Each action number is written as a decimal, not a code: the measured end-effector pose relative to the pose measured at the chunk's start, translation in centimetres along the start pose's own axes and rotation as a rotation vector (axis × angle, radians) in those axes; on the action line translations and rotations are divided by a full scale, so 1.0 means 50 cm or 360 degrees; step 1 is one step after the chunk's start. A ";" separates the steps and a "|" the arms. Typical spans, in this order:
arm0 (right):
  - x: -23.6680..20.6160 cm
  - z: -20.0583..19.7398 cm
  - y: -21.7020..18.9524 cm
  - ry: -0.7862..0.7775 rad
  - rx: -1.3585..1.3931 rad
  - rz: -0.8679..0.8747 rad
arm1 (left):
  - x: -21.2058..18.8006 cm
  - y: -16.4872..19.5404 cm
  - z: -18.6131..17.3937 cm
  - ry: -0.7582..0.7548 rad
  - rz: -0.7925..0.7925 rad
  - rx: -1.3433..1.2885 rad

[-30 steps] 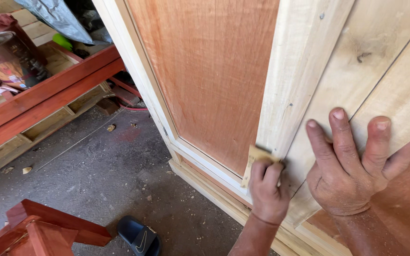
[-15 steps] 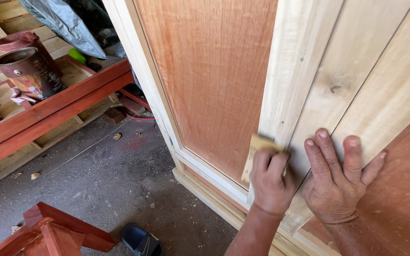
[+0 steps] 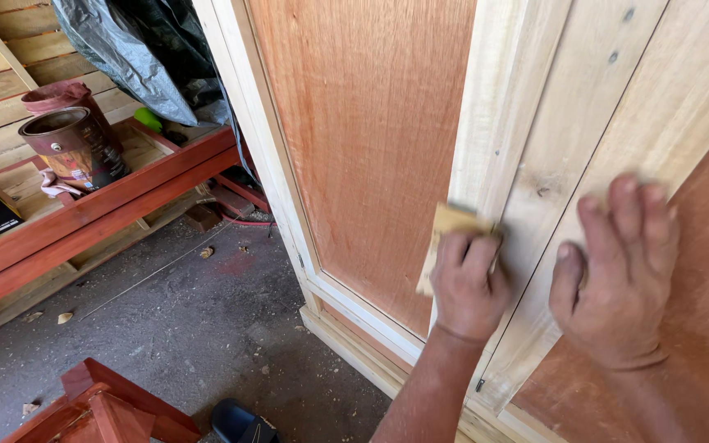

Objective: The person sands the wooden frame rails and panel edges of a cabinet door using sheets of sandpaper held by hand. They work along the horizontal and vertical frame members, steadying the door with the other hand and moving between different rails and edges.

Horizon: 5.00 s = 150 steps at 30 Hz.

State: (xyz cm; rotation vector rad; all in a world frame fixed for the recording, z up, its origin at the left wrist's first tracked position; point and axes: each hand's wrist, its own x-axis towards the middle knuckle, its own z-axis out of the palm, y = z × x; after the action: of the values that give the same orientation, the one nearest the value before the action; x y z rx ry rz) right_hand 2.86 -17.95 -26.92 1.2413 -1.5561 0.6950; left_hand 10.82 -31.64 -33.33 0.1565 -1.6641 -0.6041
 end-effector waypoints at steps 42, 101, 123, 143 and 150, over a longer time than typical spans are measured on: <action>0.143 0.026 0.026 0.0237 -0.0336 0.0031 | 0.142 0.075 -0.035 0.0206 0.0160 0.0079; 0.124 0.026 0.037 0.0230 -0.0326 0.0037 | 0.166 0.060 0.005 0.0214 0.0244 0.0086; -0.090 0.036 -0.036 0.0002 -0.0344 0.0022 | -0.131 -0.012 -0.037 0.0000 -0.0060 0.0101; -0.053 -0.034 -0.011 -0.0055 -0.0132 -0.0297 | -0.491 -0.160 -0.045 -0.0449 -0.0843 0.0072; -0.030 -0.038 -0.016 -0.0122 0.0280 -0.0091 | -0.486 -0.147 -0.026 -0.0203 -0.0634 -0.0005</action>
State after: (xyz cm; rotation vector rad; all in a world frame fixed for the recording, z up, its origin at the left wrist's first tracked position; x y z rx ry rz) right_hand 4.26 -15.99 -27.74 1.4519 -1.5411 0.7681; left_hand 15.09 -27.77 -58.11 0.4625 -1.7678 -0.9313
